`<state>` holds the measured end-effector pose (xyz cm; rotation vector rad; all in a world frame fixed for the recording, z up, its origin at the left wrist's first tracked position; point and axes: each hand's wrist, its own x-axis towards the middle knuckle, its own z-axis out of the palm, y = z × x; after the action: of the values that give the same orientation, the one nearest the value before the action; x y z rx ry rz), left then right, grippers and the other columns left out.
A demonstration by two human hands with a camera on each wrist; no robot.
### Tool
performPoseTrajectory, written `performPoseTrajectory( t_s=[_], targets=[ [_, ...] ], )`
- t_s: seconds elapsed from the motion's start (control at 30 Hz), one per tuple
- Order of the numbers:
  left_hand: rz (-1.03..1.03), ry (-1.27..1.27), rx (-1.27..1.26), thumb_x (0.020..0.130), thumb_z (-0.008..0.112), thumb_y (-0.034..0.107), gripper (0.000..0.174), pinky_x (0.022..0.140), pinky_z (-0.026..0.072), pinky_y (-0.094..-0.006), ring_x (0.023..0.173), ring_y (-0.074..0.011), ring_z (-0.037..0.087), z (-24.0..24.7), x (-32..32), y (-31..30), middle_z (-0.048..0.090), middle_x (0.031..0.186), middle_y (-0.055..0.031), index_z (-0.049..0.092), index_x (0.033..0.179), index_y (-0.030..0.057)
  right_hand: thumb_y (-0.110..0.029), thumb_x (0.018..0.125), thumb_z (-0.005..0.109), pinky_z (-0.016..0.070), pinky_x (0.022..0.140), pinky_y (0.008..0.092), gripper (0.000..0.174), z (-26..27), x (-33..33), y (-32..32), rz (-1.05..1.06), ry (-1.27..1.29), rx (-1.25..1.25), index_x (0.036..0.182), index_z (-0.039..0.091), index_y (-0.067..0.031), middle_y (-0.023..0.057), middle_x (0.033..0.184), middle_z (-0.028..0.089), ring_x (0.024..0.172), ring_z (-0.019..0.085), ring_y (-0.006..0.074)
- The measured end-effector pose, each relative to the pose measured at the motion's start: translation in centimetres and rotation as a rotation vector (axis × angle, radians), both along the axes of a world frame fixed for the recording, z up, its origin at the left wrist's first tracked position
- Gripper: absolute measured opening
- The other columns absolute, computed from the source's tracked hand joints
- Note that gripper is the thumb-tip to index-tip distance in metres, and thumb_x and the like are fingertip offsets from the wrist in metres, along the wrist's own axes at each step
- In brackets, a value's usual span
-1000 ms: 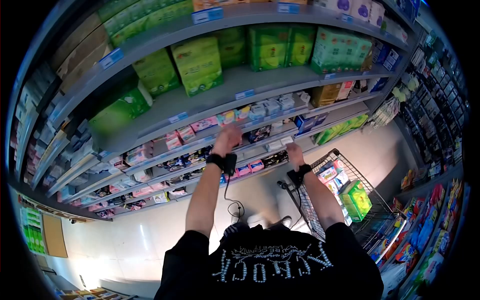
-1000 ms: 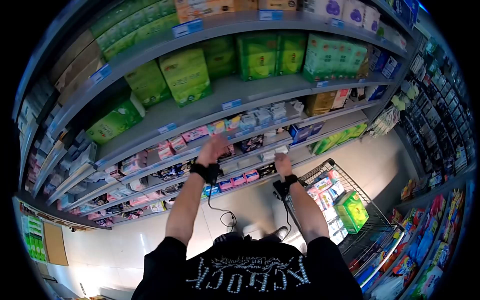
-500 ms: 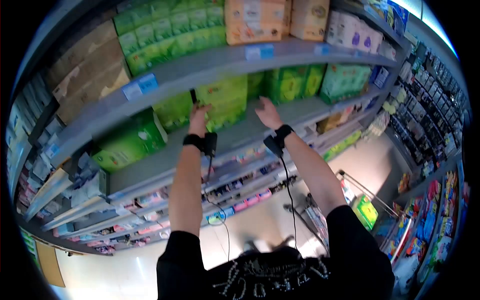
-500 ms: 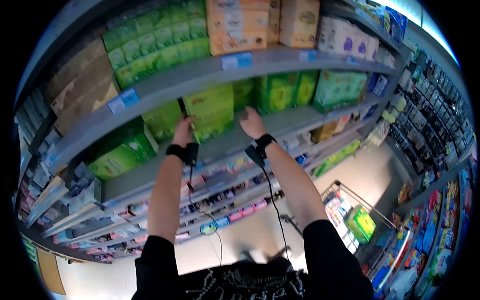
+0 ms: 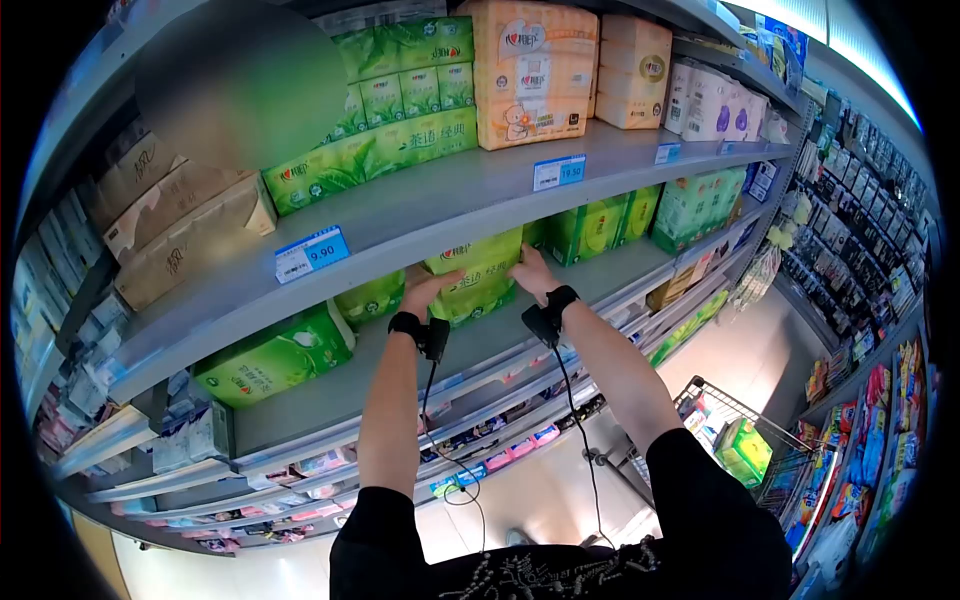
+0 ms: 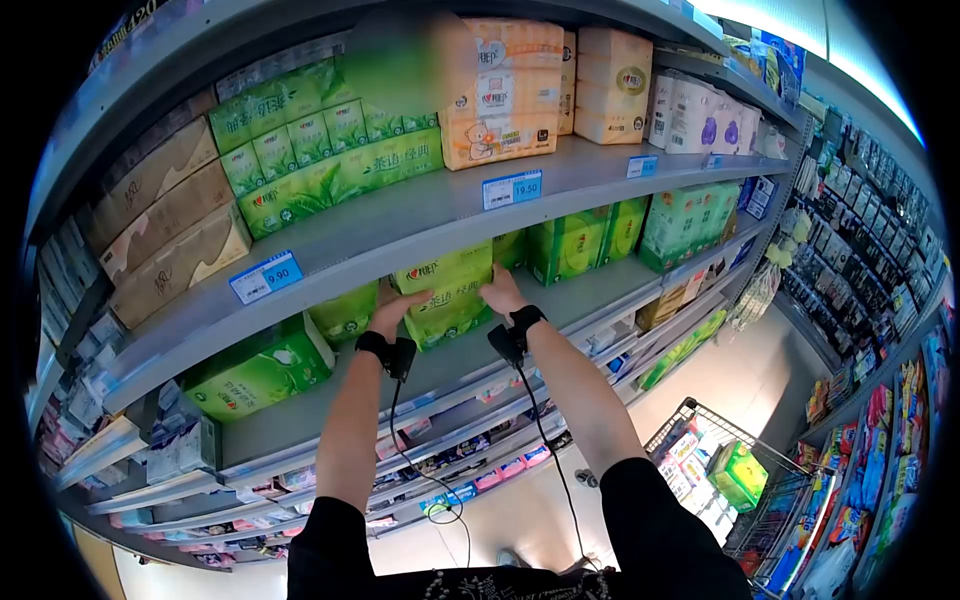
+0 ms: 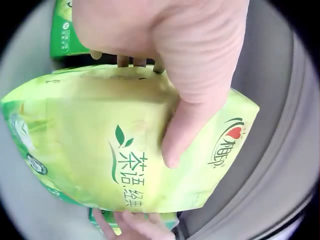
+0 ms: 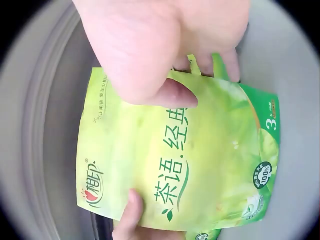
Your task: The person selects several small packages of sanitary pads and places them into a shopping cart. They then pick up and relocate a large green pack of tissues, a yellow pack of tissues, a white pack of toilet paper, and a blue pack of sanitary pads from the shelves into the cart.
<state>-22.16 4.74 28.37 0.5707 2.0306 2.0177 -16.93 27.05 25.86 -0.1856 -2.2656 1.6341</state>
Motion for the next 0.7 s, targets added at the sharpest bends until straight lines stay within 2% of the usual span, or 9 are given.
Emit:
performPoseTrajectory(
  t_s=[0.17, 0.23, 0.27, 0.3, 0.4, 0.43, 0.5, 0.6, 0.7],
  targets=[
    [-0.132, 0.056, -0.017, 0.062, 0.079, 0.011, 0.081, 0.089, 0.0425, -0.0346, 0.103, -0.024, 0.053, 1.2, 2.0, 0.6, 0.054, 0.114, -0.0129, 0.031, 0.126, 0.0018, 0.004, 0.072, 0.052, 0.0388, 0.089, 0.0383, 0.051, 0.3, 3.4, -0.4, 0.017, -0.034, -0.176, 0.122, 0.042, -0.0051, 0.0102, 0.116, 0.052, 0.109, 0.048, 0.0244],
    [0.08, 0.278, -0.027, 0.061, 0.078, 0.011, 0.075, 0.083, 0.0459, -0.0343, 0.102, -0.023, 0.053, 0.8, 1.8, 2.4, 0.054, 0.112, -0.0164, 0.035, 0.121, -0.0022, 0.001, 0.076, 0.054, 0.0422, 0.085, 0.0402, 0.045, 2.1, 5.9, -1.4, -0.013, 0.009, -0.458, 0.12, 0.044, -0.0053, 0.0085, 0.115, 0.052, 0.105, 0.05, 0.0255],
    [-0.113, 0.115, -0.213, 0.062, 0.077, 0.011, 0.067, 0.08, 0.0475, -0.0338, 0.096, -0.0239, 0.057, 2.0, 2.2, 2.5, 0.056, 0.105, -0.0198, 0.039, 0.114, -0.0062, -0.002, 0.081, 0.054, 0.0408, 0.087, 0.0448, 0.041, 2.4, 6.6, -1.2, -0.019, -0.011, -0.472, 0.12, 0.043, -0.0083, 0.0061, 0.117, 0.051, 0.105, 0.05, 0.0244],
    [-0.119, 0.115, -0.213, 0.062, 0.077, 0.011, 0.067, 0.08, 0.0475, -0.0338, 0.096, -0.0239, 0.057, 3.4, 3.3, 3.0, 0.056, 0.105, -0.0198, 0.039, 0.114, -0.0062, -0.002, 0.081, 0.054, 0.0408, 0.087, 0.0448, 0.041, 2.5, 7.4, -0.8, -0.025, -0.009, -0.472, 0.12, 0.043, -0.0083, 0.0061, 0.117, 0.051, 0.105, 0.05, 0.0244],
    [0.181, 0.339, -0.049, 0.063, 0.076, 0.012, 0.061, 0.069, 0.0517, -0.0331, 0.079, -0.026, 0.062, 7.3, 7.8, 5.4, 0.058, 0.09, -0.0185, 0.041, 0.109, -0.0079, -0.007, 0.083, 0.055, 0.0392, 0.089, 0.0445, 0.04, 3.8, 10.2, 0.3, -0.042, -0.001, -0.487, 0.121, 0.044, -0.0091, 0.0058, 0.119, 0.052, 0.105, 0.05, 0.0218],
    [0.166, 0.338, -0.048, 0.063, 0.076, 0.012, 0.061, 0.069, 0.0517, -0.0331, 0.079, -0.026, 0.062, 7.5, 8.1, 6.2, 0.058, 0.09, -0.0185, 0.041, 0.109, -0.0079, -0.01, 0.084, 0.056, 0.0384, 0.09, 0.0431, 0.04, 5.2, 11.8, 0.0, -0.08, 0.02, -0.47, 0.123, 0.044, -0.0091, 0.0051, 0.119, 0.052, 0.106, 0.05, 0.0204],
    [-0.027, -0.02, 0.309, 0.061, 0.076, 0.015, 0.052, 0.067, 0.0509, -0.0337, 0.076, -0.0261, 0.061, 8.2, 8.7, 7.6, 0.059, 0.095, -0.0167, 0.05, 0.102, -0.0053, -0.013, 0.085, 0.057, 0.0376, 0.091, 0.0418, 0.042, 6.7, 14.4, 0.8, -0.136, 0.047, -0.459, 0.124, 0.045, -0.009, 0.0045, 0.12, 0.053, 0.107, 0.05, 0.0191],
    [-0.09, -0.304, 0.405, 0.065, 0.072, 0.013, 0.045, 0.063, 0.0519, -0.0357, 0.073, -0.0264, 0.061, 8.1, 11.0, 9.0, 0.059, 0.093, -0.0158, 0.051, 0.1, -0.0049, -0.018, 0.084, 0.06, 0.0392, 0.087, 0.0287, 0.045, 6.4, 17.3, 4.0, -0.091, 0.213, -0.414, 0.124, 0.047, -0.0004, 0.0073, 0.115, 0.055, 0.105, 0.051, 0.0171],
    [-0.148, -0.509, 0.505, 0.069, 0.068, 0.013, 0.039, 0.061, 0.0526, -0.038, 0.072, -0.0268, 0.062, 6.8, 13.1, 11.7, 0.059, 0.091, -0.0147, 0.052, 0.1, -0.0047, -0.02, 0.084, 0.06, 0.0409, 0.084, 0.0254, 0.046, 4.0, 20.2, 8.1, -0.088, 0.275, -0.556, 0.122, 0.047, 0.002, 0.0091, 0.113, 0.056, 0.102, 0.053, 0.0166]
  ],
)
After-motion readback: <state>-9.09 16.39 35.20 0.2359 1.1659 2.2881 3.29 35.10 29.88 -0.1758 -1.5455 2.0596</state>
